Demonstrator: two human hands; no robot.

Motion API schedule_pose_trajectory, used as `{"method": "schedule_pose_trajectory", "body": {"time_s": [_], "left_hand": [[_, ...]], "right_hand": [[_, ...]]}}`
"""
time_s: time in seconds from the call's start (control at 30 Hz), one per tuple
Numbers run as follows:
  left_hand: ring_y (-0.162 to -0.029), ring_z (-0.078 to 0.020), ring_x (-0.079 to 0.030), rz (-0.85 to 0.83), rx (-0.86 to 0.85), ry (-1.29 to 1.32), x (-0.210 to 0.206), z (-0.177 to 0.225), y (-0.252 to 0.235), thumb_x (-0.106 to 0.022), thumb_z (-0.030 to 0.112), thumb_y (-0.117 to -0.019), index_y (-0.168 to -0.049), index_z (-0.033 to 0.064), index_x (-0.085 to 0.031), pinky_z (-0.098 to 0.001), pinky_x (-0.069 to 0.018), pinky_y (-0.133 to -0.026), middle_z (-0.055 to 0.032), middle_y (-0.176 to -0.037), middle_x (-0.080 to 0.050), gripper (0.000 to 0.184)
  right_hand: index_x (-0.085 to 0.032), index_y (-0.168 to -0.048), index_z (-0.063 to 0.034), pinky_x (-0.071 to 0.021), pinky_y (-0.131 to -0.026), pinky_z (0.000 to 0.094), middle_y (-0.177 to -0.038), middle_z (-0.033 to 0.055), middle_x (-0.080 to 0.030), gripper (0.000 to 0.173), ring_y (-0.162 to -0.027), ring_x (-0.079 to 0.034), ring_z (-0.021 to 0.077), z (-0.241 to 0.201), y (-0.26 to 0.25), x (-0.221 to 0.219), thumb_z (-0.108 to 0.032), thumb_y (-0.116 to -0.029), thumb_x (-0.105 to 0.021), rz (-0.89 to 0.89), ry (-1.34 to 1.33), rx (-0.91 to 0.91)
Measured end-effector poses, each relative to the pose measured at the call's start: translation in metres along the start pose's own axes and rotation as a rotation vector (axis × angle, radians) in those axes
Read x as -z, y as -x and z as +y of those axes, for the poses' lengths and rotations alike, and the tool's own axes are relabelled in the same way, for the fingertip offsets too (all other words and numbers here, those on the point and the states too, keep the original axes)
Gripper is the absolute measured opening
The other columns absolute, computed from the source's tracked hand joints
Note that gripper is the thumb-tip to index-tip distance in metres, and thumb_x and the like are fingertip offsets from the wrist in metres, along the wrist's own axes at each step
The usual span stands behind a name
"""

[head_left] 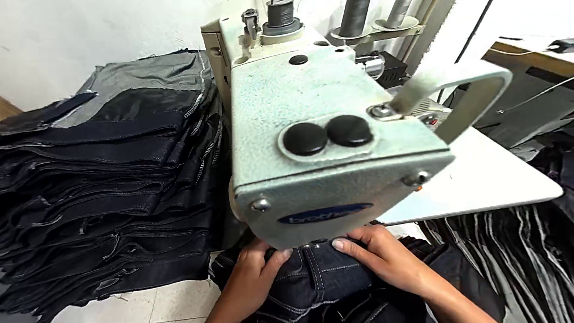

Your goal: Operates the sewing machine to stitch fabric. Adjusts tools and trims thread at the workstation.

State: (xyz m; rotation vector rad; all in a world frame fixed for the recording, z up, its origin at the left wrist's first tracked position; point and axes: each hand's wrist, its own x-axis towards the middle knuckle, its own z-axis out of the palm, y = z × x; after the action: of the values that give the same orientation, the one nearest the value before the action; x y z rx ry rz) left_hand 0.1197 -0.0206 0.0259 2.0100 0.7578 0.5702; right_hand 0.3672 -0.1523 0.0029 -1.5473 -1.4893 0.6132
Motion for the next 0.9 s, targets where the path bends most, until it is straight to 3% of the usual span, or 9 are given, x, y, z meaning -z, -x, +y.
{"method": "schedule_pose_trajectory", "body": {"time_s": [0.07, 0.17, 0.3, 0.33, 0.43, 0.47, 0.6, 0.77, 0.9], "left_hand": [[-0.100, -0.0076, -0.068, 0.129, 0.012, -0.022, -0.005, 0.003, -0.006, -0.062, 0.015, -0.0943, -0.108, -0.0056, -0.070, -0.0274, -0.0542, -0.094, -0.0104, -0.101, -0.073, 0.026], [-0.115, -0.0239, -0.064, 0.116, 0.153, -0.126, -0.004, 0.013, -0.022, -0.063, 0.004, -0.0929, -0.115, -0.0136, -0.067, -0.0363, -0.0472, -0.104, -0.0252, -0.114, -0.069, 0.029], [-0.102, -0.0143, -0.066, 0.012, 0.071, -0.115, 0.004, 0.011, -0.027, -0.061, 0.002, -0.0928, -0.105, -0.0116, -0.070, -0.0288, -0.0495, -0.096, -0.0198, -0.103, -0.071, 0.020], [-0.101, -0.0161, -0.067, -0.027, 0.068, -0.164, 0.008, 0.011, -0.027, -0.061, 0.003, -0.0932, -0.104, -0.0108, -0.070, -0.0308, -0.0507, -0.095, -0.0199, -0.101, -0.072, 0.020], [-0.112, -0.0386, -0.066, -0.134, 0.230, -0.315, 0.019, 0.018, -0.034, -0.065, 0.007, -0.0938, -0.112, -0.0143, -0.068, -0.0505, -0.0476, -0.101, -0.0313, -0.112, -0.069, 0.028], [-0.113, -0.0387, -0.065, -0.131, 0.266, -0.320, 0.022, 0.020, -0.036, -0.067, 0.007, -0.0929, -0.113, -0.0149, -0.068, -0.0495, -0.0461, -0.103, -0.0319, -0.114, -0.068, 0.030], [-0.100, -0.0220, -0.067, -0.163, 0.146, -0.236, 0.037, 0.021, -0.033, -0.068, 0.005, -0.0891, -0.108, -0.0135, -0.069, -0.0362, -0.0513, -0.094, -0.0236, -0.104, -0.071, 0.026], [-0.103, -0.0430, -0.070, -0.100, -0.028, -0.492, 0.026, 0.015, -0.024, -0.065, 0.010, -0.0906, -0.105, -0.0115, -0.072, -0.0571, -0.0524, -0.094, -0.0295, -0.105, -0.072, 0.026], [-0.099, -0.0466, -0.068, -0.112, 0.011, -0.553, 0.020, 0.005, -0.042, -0.063, 0.014, -0.0958, -0.103, -0.0105, -0.072, -0.0579, -0.0515, -0.089, -0.0306, -0.102, -0.071, 0.027]], "right_hand": [[-0.072, -0.084, -0.0136, -0.0490, -0.063, 0.0216, -0.070, -0.0079, -0.064, 0.033, -0.066, -0.058, -0.0037, -0.001, -0.014, 0.000, -0.041, -0.0985, -0.060, 0.072, 0.039, -0.018], [-0.072, -0.079, -0.0123, -0.0433, -0.055, 0.0175, -0.063, -0.0083, -0.060, 0.023, -0.058, -0.053, -0.0054, -0.005, -0.038, 0.003, -0.027, -0.0952, -0.065, 0.191, 0.130, 0.039], [-0.070, -0.077, -0.0142, -0.0386, -0.052, 0.0148, -0.060, -0.0111, -0.056, 0.022, -0.055, -0.049, -0.0081, -0.001, -0.040, 0.004, -0.026, -0.0951, -0.064, 0.203, 0.144, 0.024], [-0.070, -0.077, -0.0145, -0.0382, -0.052, 0.0146, -0.060, -0.0115, -0.056, 0.022, -0.055, -0.049, -0.0083, -0.001, -0.038, 0.004, -0.026, -0.0951, -0.064, 0.211, 0.144, 0.013], [-0.070, -0.077, -0.0119, -0.0373, -0.051, 0.0171, -0.060, -0.0083, -0.056, 0.024, -0.053, -0.048, -0.0049, -0.005, -0.038, 0.003, -0.026, -0.0953, -0.065, 0.272, 0.183, 0.025], [-0.070, -0.077, -0.0111, -0.0373, -0.050, 0.0184, -0.060, -0.0065, -0.057, 0.023, -0.052, -0.048, -0.0030, -0.007, -0.041, 0.004, -0.025, -0.0949, -0.066, 0.278, 0.192, 0.028], [-0.070, -0.078, -0.0070, -0.0403, -0.053, 0.0215, -0.061, -0.0017, -0.058, 0.020, -0.054, -0.051, 0.0009, -0.006, -0.046, 0.011, -0.019, -0.0937, -0.067, 0.163, 0.125, 0.059], [-0.070, -0.081, -0.0043, -0.0396, -0.057, 0.0133, -0.065, -0.0010, -0.060, 0.024, -0.059, -0.050, -0.0047, -0.010, -0.040, 0.011, -0.021, -0.0966, -0.063, 0.123, 0.052, 0.122], [-0.070, -0.079, -0.0028, -0.0394, -0.055, 0.0185, -0.064, 0.0002, -0.059, 0.020, -0.057, -0.049, -0.0002, -0.019, -0.048, 0.016, -0.014, -0.0951, -0.067, 0.104, 0.058, 0.042]]}}
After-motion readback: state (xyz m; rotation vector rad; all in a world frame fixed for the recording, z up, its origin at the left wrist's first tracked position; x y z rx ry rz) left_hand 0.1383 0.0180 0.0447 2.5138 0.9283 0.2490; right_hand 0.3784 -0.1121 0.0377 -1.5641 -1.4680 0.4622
